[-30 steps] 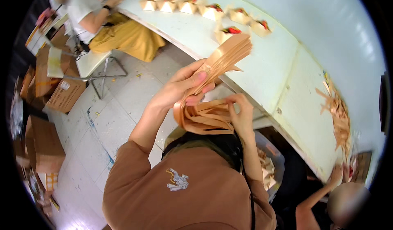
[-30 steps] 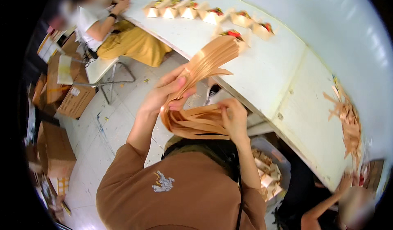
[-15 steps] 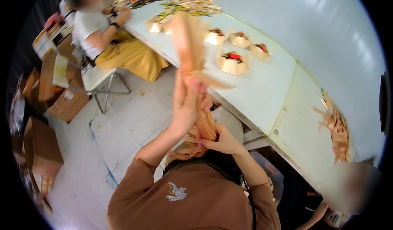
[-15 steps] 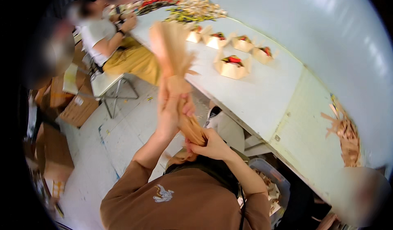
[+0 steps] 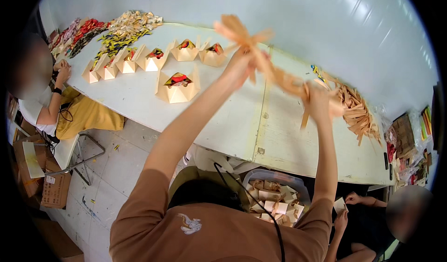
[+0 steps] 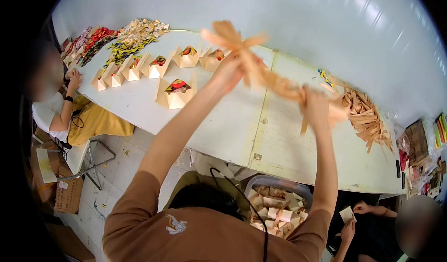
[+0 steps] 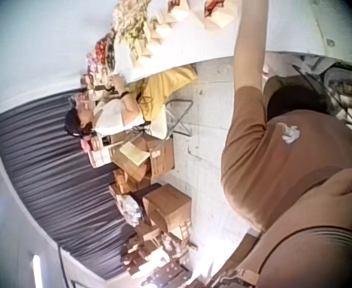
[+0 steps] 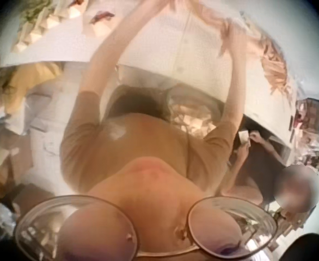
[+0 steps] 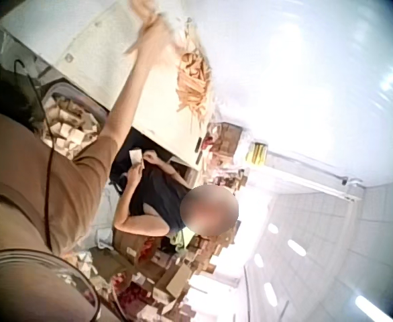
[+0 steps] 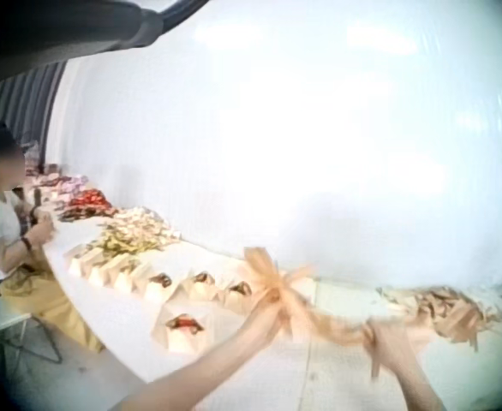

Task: The person assembles small triangular gift boxes by folding paper flaps and securing them with thin wooden sticks. They place wrapped items into the boxes and arrange the finished units on the table.

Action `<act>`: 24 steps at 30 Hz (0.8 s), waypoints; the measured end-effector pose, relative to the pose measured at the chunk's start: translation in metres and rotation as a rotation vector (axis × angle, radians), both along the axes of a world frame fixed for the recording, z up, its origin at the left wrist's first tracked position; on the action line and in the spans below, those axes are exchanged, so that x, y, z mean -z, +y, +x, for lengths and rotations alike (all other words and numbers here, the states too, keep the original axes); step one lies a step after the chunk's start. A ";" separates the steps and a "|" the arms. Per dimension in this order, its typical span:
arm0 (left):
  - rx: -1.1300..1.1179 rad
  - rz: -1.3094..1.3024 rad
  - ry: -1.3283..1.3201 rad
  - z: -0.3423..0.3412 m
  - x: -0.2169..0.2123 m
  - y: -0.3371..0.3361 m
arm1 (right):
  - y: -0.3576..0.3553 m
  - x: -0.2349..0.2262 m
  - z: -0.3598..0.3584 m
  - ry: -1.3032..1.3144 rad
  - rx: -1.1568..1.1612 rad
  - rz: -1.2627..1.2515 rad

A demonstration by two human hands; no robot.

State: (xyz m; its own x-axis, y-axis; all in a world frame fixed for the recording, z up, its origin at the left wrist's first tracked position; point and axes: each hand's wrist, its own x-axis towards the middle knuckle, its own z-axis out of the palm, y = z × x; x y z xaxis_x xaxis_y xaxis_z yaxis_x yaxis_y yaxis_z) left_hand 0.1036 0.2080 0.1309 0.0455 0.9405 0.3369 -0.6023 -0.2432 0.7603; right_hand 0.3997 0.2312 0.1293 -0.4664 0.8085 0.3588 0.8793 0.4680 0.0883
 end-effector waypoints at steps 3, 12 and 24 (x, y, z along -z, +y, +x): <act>-0.134 -0.294 0.257 -0.011 0.020 0.075 | 0.072 0.007 0.002 0.053 -0.089 0.241; -0.789 0.318 1.279 -0.089 0.076 -0.106 | 0.123 0.121 -0.006 0.253 -0.058 -0.202; -1.218 -0.135 1.392 -0.154 0.109 -0.159 | 0.120 0.168 -0.146 0.053 -0.083 0.072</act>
State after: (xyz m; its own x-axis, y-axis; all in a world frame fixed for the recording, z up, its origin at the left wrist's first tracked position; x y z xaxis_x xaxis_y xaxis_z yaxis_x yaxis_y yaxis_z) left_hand -0.0503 0.0492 0.0220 -0.4487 0.6765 0.5839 0.8364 0.0878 0.5410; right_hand 0.2539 0.3507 -0.0383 -0.5099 0.7388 0.4407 0.8419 0.5337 0.0793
